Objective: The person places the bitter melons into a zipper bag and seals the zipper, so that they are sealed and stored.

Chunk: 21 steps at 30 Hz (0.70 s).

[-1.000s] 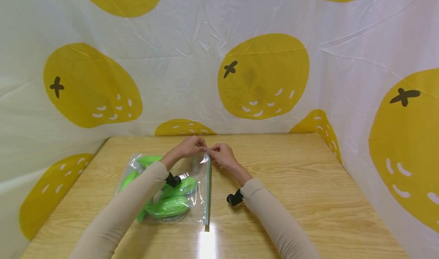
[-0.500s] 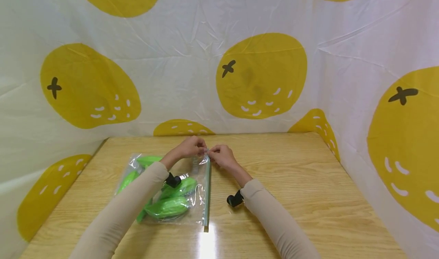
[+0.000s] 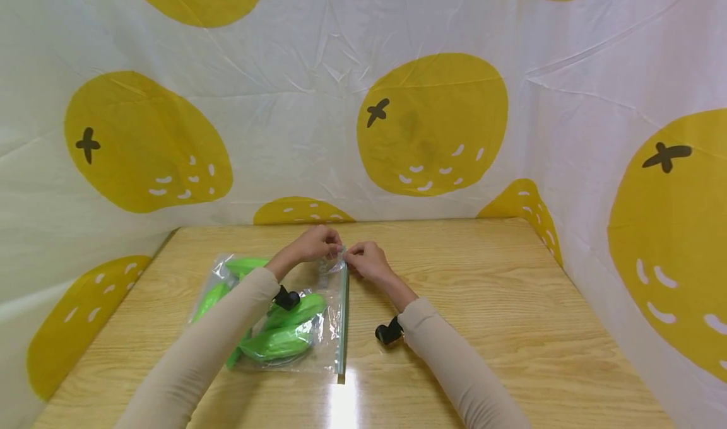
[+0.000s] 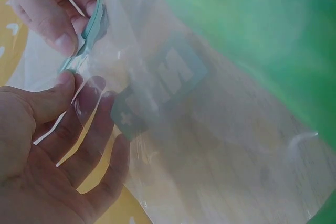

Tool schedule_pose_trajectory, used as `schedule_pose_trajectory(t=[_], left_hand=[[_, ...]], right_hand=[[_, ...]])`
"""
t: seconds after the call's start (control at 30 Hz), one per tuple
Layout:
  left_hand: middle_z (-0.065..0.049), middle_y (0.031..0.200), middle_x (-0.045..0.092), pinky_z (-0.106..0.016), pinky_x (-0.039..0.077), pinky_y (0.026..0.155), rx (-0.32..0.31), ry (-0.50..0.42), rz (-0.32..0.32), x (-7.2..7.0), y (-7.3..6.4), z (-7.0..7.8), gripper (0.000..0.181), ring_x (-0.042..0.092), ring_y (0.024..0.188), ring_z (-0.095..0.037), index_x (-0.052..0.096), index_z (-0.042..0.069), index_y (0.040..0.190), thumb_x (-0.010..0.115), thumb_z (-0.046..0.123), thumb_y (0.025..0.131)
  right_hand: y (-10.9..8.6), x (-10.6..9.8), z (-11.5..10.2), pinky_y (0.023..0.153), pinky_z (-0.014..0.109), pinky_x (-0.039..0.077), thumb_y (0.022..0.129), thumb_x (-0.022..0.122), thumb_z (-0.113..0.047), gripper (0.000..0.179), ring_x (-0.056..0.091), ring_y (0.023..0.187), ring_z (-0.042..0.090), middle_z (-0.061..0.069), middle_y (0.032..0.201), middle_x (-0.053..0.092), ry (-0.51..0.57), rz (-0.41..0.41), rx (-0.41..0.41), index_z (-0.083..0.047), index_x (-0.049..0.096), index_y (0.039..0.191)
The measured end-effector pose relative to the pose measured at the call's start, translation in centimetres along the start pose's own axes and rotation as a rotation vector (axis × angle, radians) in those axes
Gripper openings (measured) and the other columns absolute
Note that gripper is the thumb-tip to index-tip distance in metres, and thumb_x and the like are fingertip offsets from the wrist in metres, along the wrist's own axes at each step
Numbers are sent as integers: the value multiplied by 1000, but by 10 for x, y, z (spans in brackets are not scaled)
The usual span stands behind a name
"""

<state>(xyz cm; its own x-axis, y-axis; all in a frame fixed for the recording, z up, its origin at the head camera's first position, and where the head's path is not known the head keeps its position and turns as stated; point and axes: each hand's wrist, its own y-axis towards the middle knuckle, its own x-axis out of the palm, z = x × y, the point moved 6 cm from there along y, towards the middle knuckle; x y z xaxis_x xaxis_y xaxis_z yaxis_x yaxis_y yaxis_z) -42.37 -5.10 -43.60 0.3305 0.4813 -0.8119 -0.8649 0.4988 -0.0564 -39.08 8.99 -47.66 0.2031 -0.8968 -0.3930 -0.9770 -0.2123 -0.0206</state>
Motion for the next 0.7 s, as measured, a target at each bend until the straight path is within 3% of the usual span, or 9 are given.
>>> schedule_pose_trajectory(t=[0.27,0.5,0.7], left_hand=[[-9,86,75,-23,54,66,-5,-5,0,1,1,0,14,66,76,-16,74,2,97,65,12,100],[-9,86,75,-23,54,66,-14,1,3,2,1,-1,14,66,76,-15,75,3,97,66,13,100],[-10,86,75,-23,56,65,-15,-34,-10,3,1,-1,14,68,76,-17,75,1,97,65,11,101]], right_hand=[[-1,0,1,58,32,59,100,66,-15,23,67,73,21,21,91,75,9,-15,12,5,75,106],[-3,2,3,64,38,65,99,67,-11,20,74,74,28,15,86,77,82,-28,38,7,75,105],[-4,3,5,67,39,66,99,66,-9,22,75,72,24,17,84,76,107,-34,40,10,73,106]])
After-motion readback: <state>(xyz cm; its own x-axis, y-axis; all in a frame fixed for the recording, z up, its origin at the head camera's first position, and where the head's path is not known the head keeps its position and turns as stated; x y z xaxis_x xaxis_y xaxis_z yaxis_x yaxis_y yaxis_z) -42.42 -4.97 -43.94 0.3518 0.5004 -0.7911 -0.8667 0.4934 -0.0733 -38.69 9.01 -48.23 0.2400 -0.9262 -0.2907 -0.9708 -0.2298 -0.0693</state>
